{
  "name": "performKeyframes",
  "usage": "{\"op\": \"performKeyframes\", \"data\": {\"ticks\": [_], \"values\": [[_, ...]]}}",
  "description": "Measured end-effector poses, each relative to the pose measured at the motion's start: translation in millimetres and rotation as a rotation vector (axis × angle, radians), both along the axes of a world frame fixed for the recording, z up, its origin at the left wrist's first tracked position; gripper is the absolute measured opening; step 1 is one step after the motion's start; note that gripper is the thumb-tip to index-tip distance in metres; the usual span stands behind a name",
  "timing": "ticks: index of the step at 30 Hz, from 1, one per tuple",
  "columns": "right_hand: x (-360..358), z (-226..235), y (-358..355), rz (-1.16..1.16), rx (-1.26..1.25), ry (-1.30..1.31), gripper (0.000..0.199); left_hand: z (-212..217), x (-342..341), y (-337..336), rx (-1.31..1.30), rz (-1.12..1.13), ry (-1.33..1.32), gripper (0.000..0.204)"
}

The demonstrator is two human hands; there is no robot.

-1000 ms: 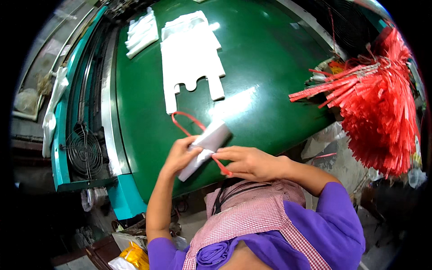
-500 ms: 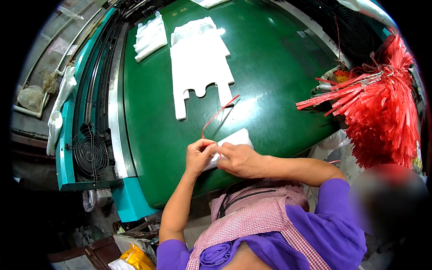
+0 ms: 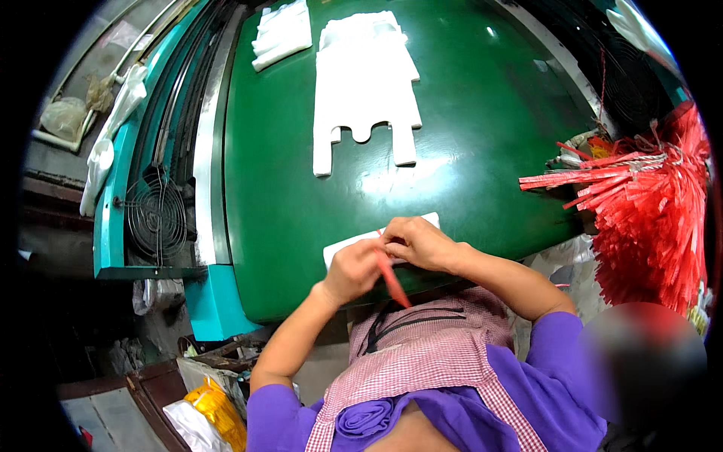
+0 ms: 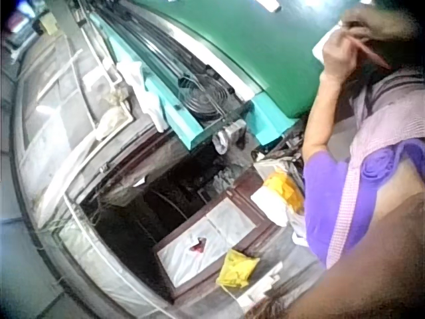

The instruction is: The person repeatedly wraps white rectangular items in translucent plastic film on a green work surface. They fold the film around each item, secure it with a red plastic tie, and place the finished bundle aside. The person then gathers the completed bundles and places them into a large white sack.

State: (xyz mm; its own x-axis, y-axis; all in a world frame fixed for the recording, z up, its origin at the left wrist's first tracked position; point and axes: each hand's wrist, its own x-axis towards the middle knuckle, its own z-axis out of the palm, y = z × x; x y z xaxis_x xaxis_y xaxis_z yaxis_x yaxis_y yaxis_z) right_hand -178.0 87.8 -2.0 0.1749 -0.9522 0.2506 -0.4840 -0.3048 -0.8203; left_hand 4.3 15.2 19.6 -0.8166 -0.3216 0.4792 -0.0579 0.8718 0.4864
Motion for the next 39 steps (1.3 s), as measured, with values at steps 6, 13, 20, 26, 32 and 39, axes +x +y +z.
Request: {"op": "performKeyframes", "data": {"ticks": [6,13,20,26,32,39], "values": [[24,45,19,0.204,-0.287,0.489,0.03,-2,11,-64,0.228,0.46,-0.218,0.013],[25,31,-74,-0.12,0.007,0.42,0.035,11,47,-51,0.436,0.707,0.2,0.036],[24,17,-177,-0.434,-0.191,0.279,0.021,-13,97,-142,0.095,0.79,-0.158,0.076],[-36,1,-161,-0.29,-0.197,0.81,0.025,2,119,-173,-0.354,0.835,-0.282,0.043],[4,22,-55,0.095,-0.007,0.488,0.027,-2,81,-4,-0.041,0.006,-0.577,0.084],[-7,-12,-120,-0.185,0.008,0.759,0.058,-15,97,19,-0.03,0.115,-0.543,0.085]]}}
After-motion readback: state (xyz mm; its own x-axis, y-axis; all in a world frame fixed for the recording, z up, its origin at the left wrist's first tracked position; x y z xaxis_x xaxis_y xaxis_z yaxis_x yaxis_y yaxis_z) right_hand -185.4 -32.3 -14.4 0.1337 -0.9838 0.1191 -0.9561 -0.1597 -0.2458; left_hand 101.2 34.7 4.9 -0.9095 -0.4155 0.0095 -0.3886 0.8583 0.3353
